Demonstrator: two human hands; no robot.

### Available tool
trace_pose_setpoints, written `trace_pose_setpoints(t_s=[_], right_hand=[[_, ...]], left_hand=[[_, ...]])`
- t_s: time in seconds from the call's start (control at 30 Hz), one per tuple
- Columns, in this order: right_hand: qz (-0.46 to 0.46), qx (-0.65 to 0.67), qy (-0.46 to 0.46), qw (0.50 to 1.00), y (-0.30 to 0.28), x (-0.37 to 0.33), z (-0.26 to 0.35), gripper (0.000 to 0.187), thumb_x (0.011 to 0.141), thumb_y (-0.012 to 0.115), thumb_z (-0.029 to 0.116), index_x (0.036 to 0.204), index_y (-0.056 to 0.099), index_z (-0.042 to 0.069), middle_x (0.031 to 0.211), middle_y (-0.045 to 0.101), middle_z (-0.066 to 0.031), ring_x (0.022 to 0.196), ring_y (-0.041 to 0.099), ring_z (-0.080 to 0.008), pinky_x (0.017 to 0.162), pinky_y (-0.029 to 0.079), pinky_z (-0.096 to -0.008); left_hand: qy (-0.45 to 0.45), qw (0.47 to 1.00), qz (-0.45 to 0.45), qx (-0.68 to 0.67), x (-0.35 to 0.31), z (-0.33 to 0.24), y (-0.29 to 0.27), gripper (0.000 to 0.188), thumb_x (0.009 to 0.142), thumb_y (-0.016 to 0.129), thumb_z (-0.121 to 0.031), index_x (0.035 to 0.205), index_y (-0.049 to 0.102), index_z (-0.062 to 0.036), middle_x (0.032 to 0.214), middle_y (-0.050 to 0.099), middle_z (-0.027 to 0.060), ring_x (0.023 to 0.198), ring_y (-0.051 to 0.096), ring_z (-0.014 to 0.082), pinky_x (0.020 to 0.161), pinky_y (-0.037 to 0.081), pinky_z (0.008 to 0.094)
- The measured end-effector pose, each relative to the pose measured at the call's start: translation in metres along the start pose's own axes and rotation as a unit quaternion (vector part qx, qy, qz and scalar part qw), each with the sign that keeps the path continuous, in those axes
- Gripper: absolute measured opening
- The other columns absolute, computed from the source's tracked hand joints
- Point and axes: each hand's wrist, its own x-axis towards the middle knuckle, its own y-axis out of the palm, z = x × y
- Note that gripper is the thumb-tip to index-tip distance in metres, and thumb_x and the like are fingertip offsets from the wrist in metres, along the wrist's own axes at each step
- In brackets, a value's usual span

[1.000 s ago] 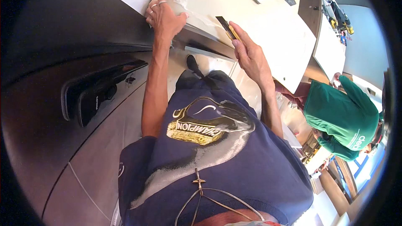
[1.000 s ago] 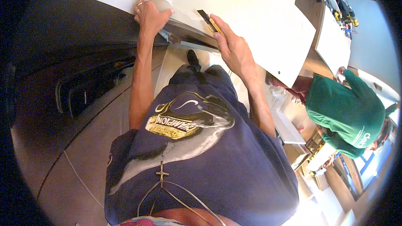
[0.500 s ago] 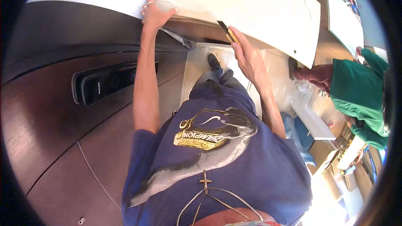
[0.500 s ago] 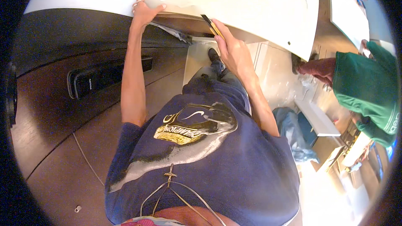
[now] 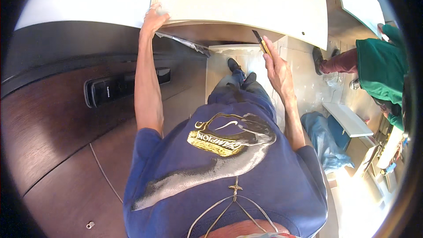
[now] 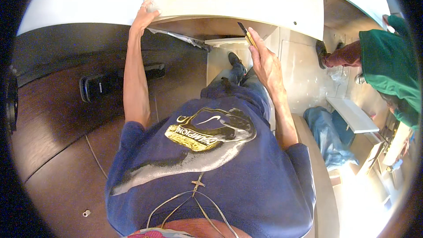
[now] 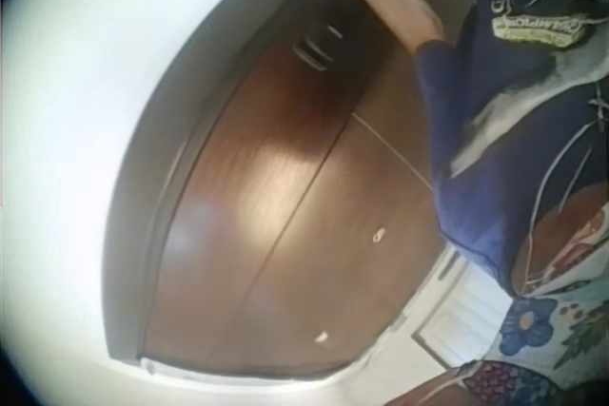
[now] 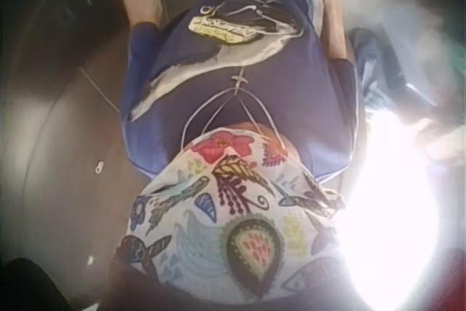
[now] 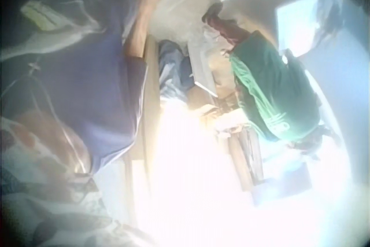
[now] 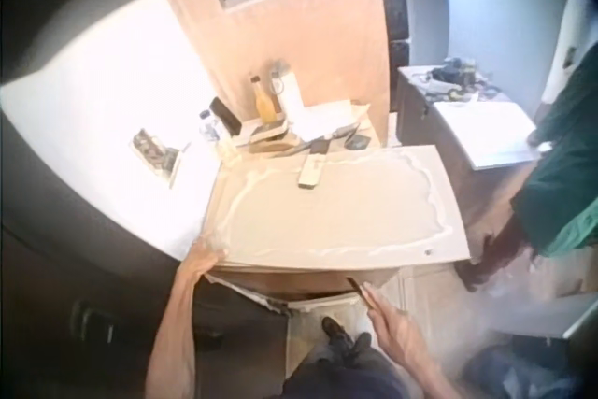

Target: The person applies adhesive to the inner edges of a rectangular panel using a scraper and then uses a small block to smooth the surface before picking up the panel and placing it on a stack of other panels.

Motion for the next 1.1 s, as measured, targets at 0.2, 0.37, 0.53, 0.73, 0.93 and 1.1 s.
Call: trace_pose_setpoints(t_s=[0.2,0.37,0.53,0.73,0.93,1.1], right_hand=[[0.002,-0.003,0.000,1.000,-0.018,-0.010,-0.005,0.052,0.103,0.057,0.019,0.154,0.046,0.027,0.111,0.073,-0.0221,0.097,0.071,-0.0439,0.082,0.056,-0.0518],[-0.021,-0.040,-0.061,0.997,-0.018,-0.024,-0.034,0.056,0.102,0.060,0.019,0.155,0.044,0.027,0.101,0.074,-0.0218,0.088,0.072,-0.0403,0.075,0.058,-0.0504],[-0.061,-0.036,-0.094,0.993,-0.024,-0.037,-0.039,0.056,0.102,0.059,0.019,0.155,0.043,0.027,0.105,0.074,-0.0205,0.090,0.072,-0.0396,0.078,0.058,-0.0500],[-0.071,-0.028,-0.031,0.997,-0.036,-0.054,-0.052,0.055,0.102,0.059,0.019,0.155,0.043,0.027,0.114,0.073,-0.0178,0.093,0.071,-0.0392,0.079,0.057,-0.0507],[-0.114,-0.028,-0.021,0.993,-0.051,-0.077,-0.069,0.055,0.101,0.061,0.019,0.153,0.046,0.026,0.100,0.074,-0.0215,0.088,0.072,-0.0399,0.077,0.057,-0.0503],[-0.106,-0.058,0.020,0.993,-0.067,-0.090,-0.077,0.054,0.101,0.060,0.020,0.153,0.046,0.026,0.103,0.074,-0.0214,0.089,0.071,-0.0410,0.078,0.056,-0.0501]], left_hand=[[0.024,0.995,-0.093,0.002,-0.004,-0.002,0.013,0.097,0.073,0.087,-0.043,0.146,0.048,0.0061,0.145,0.055,0.0276,0.136,0.054,0.0364,0.114,0.043,0.0438],[0.002,0.998,-0.060,-0.024,-0.001,0.001,0.015,0.099,0.076,0.088,-0.041,0.153,0.040,-0.0028,0.152,0.046,0.0255,0.141,0.045,0.0374,0.117,0.038,0.0474],[-0.003,0.998,-0.064,-0.012,-0.001,-0.001,0.011,0.102,0.072,0.089,-0.046,0.153,0.041,-0.0062,0.150,0.047,0.0259,0.140,0.046,0.0388,0.116,0.039,0.0483],[0.001,0.993,-0.089,0.074,-0.005,-0.022,0.012,0.098,0.073,0.087,-0.044,0.151,0.044,-0.0035,0.152,0.042,0.0300,0.140,0.044,0.0418,0.116,0.038,0.0493],[0.302,0.931,-0.187,0.077,-0.017,-0.103,0.065,0.063,0.085,0.078,-0.023,0.139,0.056,-0.0006,0.142,0.054,0.0247,0.135,0.049,0.0390,0.116,0.038,0.0462],[0.365,0.916,-0.153,0.062,-0.025,-0.174,0.104,0.057,0.084,0.077,-0.022,0.134,0.058,-0.0013,0.135,0.058,0.0248,0.129,0.053,0.0396,0.112,0.042,0.0470]])
